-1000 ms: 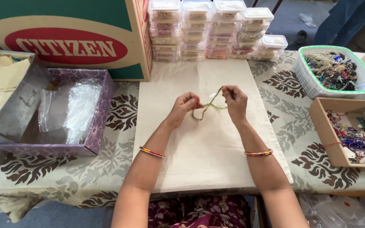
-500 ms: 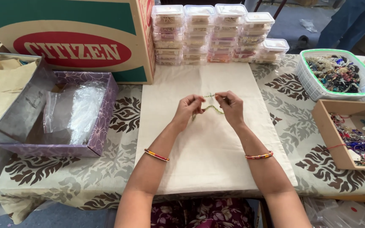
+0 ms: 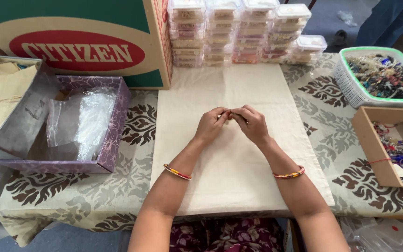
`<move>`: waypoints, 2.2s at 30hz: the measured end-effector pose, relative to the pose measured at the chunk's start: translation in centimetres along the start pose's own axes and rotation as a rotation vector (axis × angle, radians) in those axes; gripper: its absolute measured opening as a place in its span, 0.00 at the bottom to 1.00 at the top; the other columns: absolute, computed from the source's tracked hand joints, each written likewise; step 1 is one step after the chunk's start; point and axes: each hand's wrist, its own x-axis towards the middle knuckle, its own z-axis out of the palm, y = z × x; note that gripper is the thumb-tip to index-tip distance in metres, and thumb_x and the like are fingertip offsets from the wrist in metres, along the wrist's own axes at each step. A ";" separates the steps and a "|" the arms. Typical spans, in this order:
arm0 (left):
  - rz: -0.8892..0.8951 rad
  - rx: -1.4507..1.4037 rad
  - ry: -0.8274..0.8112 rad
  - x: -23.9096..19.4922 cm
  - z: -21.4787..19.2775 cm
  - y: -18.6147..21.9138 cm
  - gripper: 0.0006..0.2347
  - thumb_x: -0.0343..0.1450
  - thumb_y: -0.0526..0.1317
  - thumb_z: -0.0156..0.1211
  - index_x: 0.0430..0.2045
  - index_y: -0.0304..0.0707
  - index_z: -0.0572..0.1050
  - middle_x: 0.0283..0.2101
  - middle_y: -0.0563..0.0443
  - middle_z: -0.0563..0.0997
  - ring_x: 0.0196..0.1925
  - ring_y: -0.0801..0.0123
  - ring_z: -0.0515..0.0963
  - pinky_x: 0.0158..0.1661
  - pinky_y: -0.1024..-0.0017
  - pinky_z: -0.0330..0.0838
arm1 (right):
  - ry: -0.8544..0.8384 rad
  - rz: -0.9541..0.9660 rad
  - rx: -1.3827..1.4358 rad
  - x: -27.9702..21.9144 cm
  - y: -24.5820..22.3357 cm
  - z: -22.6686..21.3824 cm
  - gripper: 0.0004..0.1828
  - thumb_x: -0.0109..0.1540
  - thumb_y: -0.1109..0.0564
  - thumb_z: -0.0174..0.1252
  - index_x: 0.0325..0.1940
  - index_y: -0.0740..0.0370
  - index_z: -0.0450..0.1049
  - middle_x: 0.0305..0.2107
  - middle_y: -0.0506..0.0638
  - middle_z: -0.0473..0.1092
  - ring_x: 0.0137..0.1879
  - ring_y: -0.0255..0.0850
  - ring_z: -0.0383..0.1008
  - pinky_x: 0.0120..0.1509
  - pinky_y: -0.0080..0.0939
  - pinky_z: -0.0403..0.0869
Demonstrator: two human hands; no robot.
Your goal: The person picks up beaded bracelets from a box, places them into small clear plastic bags, and then wraps the bags in small beige paper pouches. They fold the pouches closed and place them into small clear plastic containers, repeating the process for multiple items.
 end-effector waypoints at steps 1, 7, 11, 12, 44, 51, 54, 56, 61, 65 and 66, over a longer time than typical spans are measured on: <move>-0.062 0.059 -0.013 -0.1 -0.1 0.4 0.10 0.76 0.40 0.54 0.40 0.33 0.81 0.35 0.51 0.86 0.37 0.73 0.84 0.39 0.75 0.77 | -0.012 0.021 -0.011 -0.1 0.0 0.0 0.07 0.62 0.66 0.66 0.45 0.65 0.79 0.32 0.52 0.75 0.34 0.40 0.78 0.36 0.38 0.76; -0.138 0.120 -0.048 0.3 -0.4 -0.9 0.11 0.75 0.41 0.52 0.35 0.34 0.81 0.29 0.52 0.84 0.29 0.74 0.80 0.33 0.72 0.73 | -0.060 0.075 0.010 0.1 0.3 0.5 0.09 0.61 0.66 0.67 0.45 0.65 0.78 0.33 0.52 0.75 0.33 0.39 0.77 0.35 0.37 0.75; -0.174 -0.033 -0.107 1.0 -0.2 -3.3 0.12 0.76 0.41 0.52 0.32 0.34 0.81 0.28 0.53 0.82 0.29 0.79 0.77 0.32 0.75 0.72 | -0.072 0.218 0.123 -0.8 2.2 1.2 0.08 0.63 0.67 0.65 0.45 0.66 0.74 0.33 0.50 0.75 0.33 0.35 0.76 0.34 0.34 0.74; -0.176 -0.037 -0.105 1.3 -0.4 -3.9 0.12 0.76 0.41 0.52 0.32 0.34 0.81 0.28 0.53 0.82 0.29 0.79 0.77 0.32 0.75 0.72 | -0.077 0.219 0.122 -1.1 3.0 1.5 0.08 0.63 0.67 0.65 0.45 0.66 0.74 0.33 0.50 0.75 0.33 0.35 0.76 0.34 0.34 0.74; -0.150 -0.571 0.083 0.5 -0.8 2.3 0.12 0.77 0.41 0.55 0.47 0.32 0.81 0.38 0.59 0.86 0.34 0.80 0.71 0.39 0.79 0.70 | 0.074 0.780 1.010 -1.0 1.1 3.2 0.06 0.67 0.61 0.61 0.45 0.67 0.77 0.33 0.51 0.78 0.32 0.34 0.75 0.37 0.35 0.75; 0.281 0.472 0.276 0.6 -1.3 0.4 0.09 0.76 0.38 0.58 0.44 0.34 0.81 0.38 0.50 0.85 0.36 0.68 0.79 0.49 0.65 0.72 | -0.090 0.628 0.618 -1.5 0.7 3.8 0.11 0.62 0.68 0.61 0.49 0.67 0.77 0.36 0.51 0.78 0.39 0.33 0.79 0.44 0.34 0.79; 0.359 0.682 0.283 0.2 -1.5 2.8 0.07 0.70 0.39 0.59 0.35 0.37 0.82 0.35 0.50 0.86 0.38 0.59 0.81 0.46 0.57 0.66 | -0.006 0.414 0.423 -1.4 1.3 3.2 0.08 0.62 0.70 0.62 0.46 0.68 0.78 0.36 0.50 0.78 0.41 0.34 0.79 0.46 0.32 0.80; 0.149 0.584 0.099 0.3 -1.5 2.9 0.09 0.72 0.39 0.55 0.31 0.37 0.83 0.29 0.52 0.87 0.38 0.64 0.81 0.50 0.61 0.65 | 0.133 0.313 0.398 -1.3 2.5 2.9 0.06 0.62 0.71 0.63 0.43 0.67 0.77 0.38 0.50 0.75 0.43 0.34 0.77 0.46 0.32 0.79; -0.266 -0.463 -0.153 1.1 -1.2 -1.5 0.11 0.77 0.39 0.50 0.34 0.34 0.80 0.34 0.54 0.84 0.40 0.74 0.80 0.50 0.70 0.71 | 0.208 0.499 0.692 -1.7 4.4 3.1 0.06 0.63 0.68 0.64 0.42 0.65 0.74 0.35 0.50 0.76 0.39 0.33 0.76 0.43 0.33 0.78; -0.249 -0.667 -0.032 0.8 -0.9 -0.3 0.10 0.76 0.38 0.55 0.45 0.35 0.81 0.40 0.53 0.85 0.44 0.76 0.79 0.52 0.72 0.69 | 0.152 0.744 0.896 -1.8 3.8 3.9 0.04 0.65 0.64 0.62 0.42 0.63 0.73 0.33 0.50 0.77 0.35 0.33 0.77 0.39 0.35 0.77; -0.248 -0.665 -0.032 0.7 -1.0 0.5 0.10 0.76 0.38 0.55 0.45 0.35 0.81 0.40 0.53 0.85 0.44 0.76 0.79 0.52 0.72 0.69 | 0.151 0.743 0.898 -1.4 2.7 3.9 0.04 0.65 0.64 0.62 0.42 0.63 0.73 0.33 0.50 0.77 0.35 0.33 0.77 0.39 0.35 0.77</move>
